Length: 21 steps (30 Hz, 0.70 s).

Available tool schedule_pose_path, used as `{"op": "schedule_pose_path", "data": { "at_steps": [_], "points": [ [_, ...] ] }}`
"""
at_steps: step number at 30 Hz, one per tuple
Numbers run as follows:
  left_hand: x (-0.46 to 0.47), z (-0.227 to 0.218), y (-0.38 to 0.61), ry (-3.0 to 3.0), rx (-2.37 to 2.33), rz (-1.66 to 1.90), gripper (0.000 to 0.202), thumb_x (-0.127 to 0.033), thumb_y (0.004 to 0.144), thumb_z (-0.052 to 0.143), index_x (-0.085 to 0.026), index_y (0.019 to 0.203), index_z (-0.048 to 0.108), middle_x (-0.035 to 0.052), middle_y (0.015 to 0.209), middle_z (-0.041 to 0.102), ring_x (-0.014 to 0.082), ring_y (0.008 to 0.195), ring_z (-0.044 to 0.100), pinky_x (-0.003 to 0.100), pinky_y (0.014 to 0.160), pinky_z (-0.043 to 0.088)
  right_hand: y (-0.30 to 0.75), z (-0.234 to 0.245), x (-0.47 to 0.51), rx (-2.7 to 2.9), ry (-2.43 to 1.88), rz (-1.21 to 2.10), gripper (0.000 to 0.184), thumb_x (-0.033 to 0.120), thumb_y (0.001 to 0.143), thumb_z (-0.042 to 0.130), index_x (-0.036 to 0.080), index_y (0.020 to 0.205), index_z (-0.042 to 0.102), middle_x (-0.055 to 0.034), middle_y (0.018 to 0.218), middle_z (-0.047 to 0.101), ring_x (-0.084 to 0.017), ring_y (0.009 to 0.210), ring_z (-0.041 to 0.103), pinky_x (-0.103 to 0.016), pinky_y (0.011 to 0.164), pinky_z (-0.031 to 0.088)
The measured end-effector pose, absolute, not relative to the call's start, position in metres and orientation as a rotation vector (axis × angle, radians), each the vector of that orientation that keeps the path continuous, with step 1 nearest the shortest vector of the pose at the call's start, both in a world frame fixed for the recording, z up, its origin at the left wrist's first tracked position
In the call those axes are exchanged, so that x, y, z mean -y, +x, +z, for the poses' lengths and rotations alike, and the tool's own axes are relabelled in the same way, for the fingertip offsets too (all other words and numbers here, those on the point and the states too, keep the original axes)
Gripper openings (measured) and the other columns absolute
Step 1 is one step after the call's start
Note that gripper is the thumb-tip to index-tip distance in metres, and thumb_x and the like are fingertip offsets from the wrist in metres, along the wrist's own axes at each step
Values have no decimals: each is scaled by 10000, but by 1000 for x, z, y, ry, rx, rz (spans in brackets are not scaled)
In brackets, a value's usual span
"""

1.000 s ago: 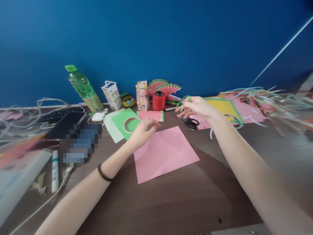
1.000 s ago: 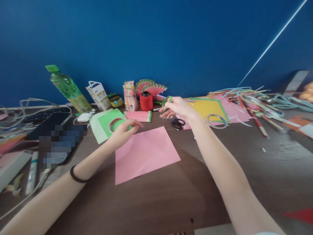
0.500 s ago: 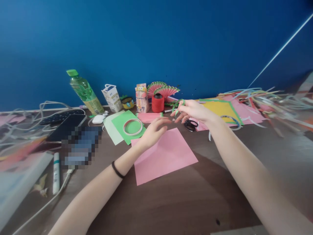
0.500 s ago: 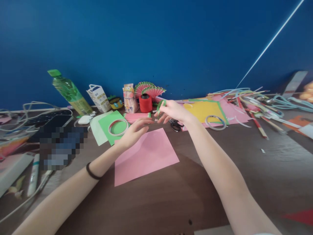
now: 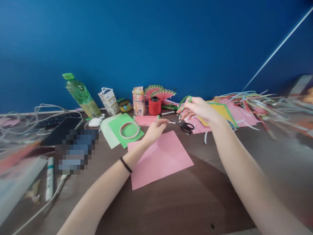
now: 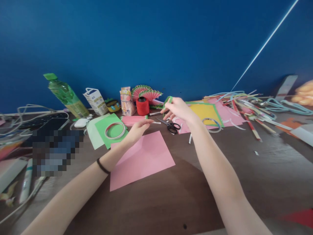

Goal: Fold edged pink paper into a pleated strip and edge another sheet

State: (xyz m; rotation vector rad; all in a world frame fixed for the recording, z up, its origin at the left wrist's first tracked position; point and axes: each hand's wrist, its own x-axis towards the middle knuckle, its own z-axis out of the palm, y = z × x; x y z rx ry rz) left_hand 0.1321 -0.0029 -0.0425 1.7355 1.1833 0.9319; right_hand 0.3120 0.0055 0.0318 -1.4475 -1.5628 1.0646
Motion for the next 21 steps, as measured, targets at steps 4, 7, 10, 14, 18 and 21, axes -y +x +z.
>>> {"op": "schedule_pose_path", "data": {
  "at_steps": [4,7,10,14,18,21],
  "points": [
    [-20,-59,156,1743,-1124,919,443,-102,746,396,-97,1166,538,104,1174,595,187,1067,548,315,953,396,327,33,-12,1530,-1442,973,108,177,708,494,184,636,414,-79,778,679,-145,516,619,-205,398,420],
    [-31,-67,174,1867,-1065,838,505,-118,748,419,-111,1250,467,100,1155,612,190,1041,569,328,941,411,330,32,-13,1535,-1446,941,87,168,700,488,178,639,427,-83,730,669,-152,542,624,-213,426,444],
    [-34,-71,181,2120,-995,774,414,-124,749,433,-131,1136,580,85,1235,562,198,1150,497,316,1021,328,330,33,-12,1545,-1475,921,55,162,699,488,166,657,451,-86,720,663,-152,570,629,-215,459,464],
    [-33,-67,170,2189,-1065,850,396,-95,747,398,-117,1079,612,98,1262,537,191,1197,449,313,1041,298,329,33,-12,1636,-1533,907,35,172,712,488,146,692,501,-100,765,665,-151,611,629,-219,503,475],
    [-27,-51,146,1916,-1205,980,329,-132,762,362,-130,914,654,86,1064,647,175,1037,554,312,964,371,323,32,-9,1836,-1565,888,66,176,738,477,149,707,529,-84,774,667,-141,638,614,-221,541,456],
    [-17,-36,127,1626,-1146,944,320,-261,802,355,-141,792,651,75,924,683,177,916,601,317,877,414,310,31,-2,2033,-1538,855,93,207,753,492,162,683,534,-63,728,662,-141,632,595,-227,547,427]
  ]
}}
